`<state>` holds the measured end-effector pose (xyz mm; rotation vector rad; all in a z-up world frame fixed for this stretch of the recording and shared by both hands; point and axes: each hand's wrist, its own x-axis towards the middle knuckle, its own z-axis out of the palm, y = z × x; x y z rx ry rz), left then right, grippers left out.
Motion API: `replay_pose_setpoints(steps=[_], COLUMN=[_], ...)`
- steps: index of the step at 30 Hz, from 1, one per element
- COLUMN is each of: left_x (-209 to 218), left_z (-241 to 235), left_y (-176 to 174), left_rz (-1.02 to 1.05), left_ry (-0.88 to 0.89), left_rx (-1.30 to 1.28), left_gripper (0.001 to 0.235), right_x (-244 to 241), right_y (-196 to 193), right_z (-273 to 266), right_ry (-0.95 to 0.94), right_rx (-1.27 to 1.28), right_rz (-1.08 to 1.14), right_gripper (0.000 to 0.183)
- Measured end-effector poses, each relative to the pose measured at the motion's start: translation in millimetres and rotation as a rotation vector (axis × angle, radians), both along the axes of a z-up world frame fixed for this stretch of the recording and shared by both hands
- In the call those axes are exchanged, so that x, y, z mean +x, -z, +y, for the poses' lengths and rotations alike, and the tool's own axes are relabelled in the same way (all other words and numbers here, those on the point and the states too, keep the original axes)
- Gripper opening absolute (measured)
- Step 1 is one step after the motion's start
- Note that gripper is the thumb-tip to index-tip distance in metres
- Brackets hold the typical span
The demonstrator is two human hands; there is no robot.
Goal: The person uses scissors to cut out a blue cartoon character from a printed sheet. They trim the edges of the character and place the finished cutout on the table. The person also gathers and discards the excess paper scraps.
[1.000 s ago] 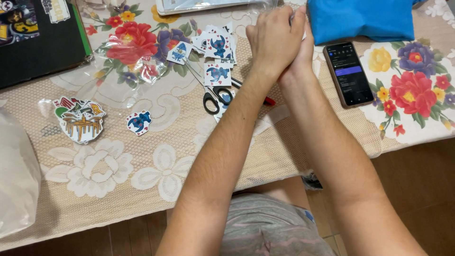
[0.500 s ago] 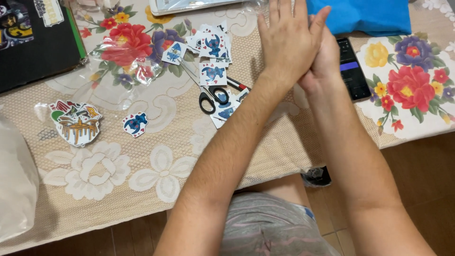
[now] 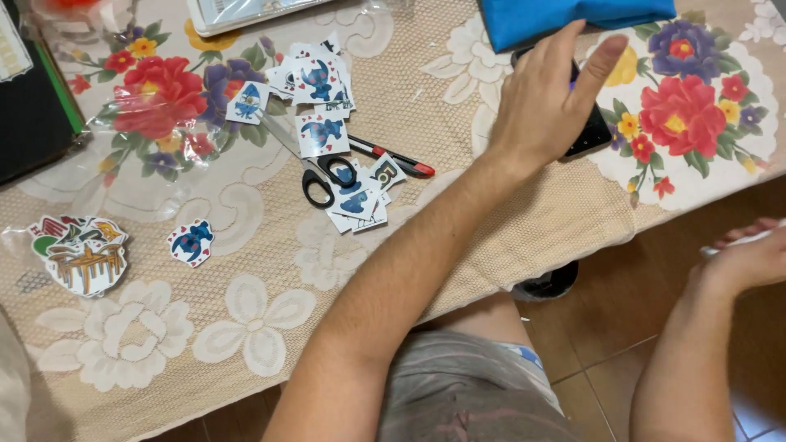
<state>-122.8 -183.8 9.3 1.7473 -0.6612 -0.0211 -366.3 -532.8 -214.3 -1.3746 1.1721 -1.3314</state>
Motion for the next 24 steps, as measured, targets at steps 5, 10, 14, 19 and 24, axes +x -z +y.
replay_pose_setpoints(steps=[5, 10, 14, 19, 24], left_x=[13, 29, 36, 43, 60], left_z=[7, 21, 28, 40, 93], left_y=[14, 17, 16, 18, 14], left_rz=[0.045, 0.068, 0.105, 0.104, 0.006], left_ry=[-0.045, -0.132, -0.160, -0.168, -0.144], left_rx=[0.014, -0.028, -0.003, -0.009, -0.012], left_gripper=[0.108, 0.089, 0.101, 0.099, 0.092], right_x=[-38, -67, -29, -19, 40], right_y=[121, 241, 145, 125, -16], right_z=[64, 45, 88, 55, 33], right_ry=[0.049, -0.048, -0.267, 0.109, 0.120], right_rx=[-0.180, 0.016, 0.554, 0.538, -0.160], right_rz=[0.455, 0.939, 0.922, 0.451, -0.202], right_gripper=[0.044, 0.060, 0.080, 0.092, 0.015])
